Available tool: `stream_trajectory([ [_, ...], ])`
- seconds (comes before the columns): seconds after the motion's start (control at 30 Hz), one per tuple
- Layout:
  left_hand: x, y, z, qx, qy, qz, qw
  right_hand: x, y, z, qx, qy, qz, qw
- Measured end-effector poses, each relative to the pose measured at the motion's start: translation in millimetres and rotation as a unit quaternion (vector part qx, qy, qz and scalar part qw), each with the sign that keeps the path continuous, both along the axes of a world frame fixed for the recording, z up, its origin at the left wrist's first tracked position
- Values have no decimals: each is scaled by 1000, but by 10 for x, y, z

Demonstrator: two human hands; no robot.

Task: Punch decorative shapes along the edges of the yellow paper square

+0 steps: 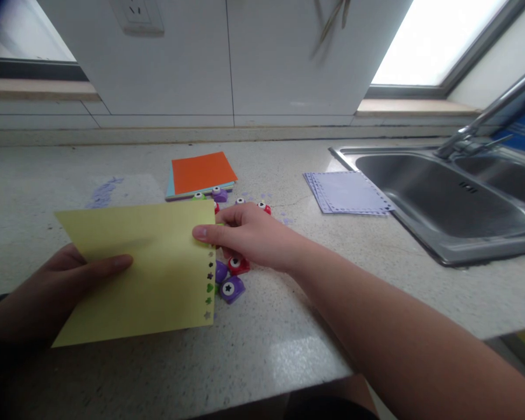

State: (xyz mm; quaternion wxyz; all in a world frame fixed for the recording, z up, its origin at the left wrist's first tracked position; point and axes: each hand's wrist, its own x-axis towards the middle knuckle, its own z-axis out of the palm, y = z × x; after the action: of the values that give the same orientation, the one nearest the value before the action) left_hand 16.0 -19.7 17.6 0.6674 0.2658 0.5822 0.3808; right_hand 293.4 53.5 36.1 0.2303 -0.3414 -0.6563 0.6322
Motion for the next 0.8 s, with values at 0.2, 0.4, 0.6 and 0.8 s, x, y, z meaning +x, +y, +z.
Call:
stream_trajectory([
  [0.2,7,-5,6,-1,17,1,1000,-6,-1,2,1,7,2,1000],
  [0.4,18,-7,27,9,22,-7,1000,1,-1,2,10,1,-1,1000],
  [0.6,27,0,40,9,15,-16,1000,-6,-1,14,8,7,4,1000],
  [0.8,43,-7,66,4,3,-18,1000,-1,7,-4,2,9,1,1000],
])
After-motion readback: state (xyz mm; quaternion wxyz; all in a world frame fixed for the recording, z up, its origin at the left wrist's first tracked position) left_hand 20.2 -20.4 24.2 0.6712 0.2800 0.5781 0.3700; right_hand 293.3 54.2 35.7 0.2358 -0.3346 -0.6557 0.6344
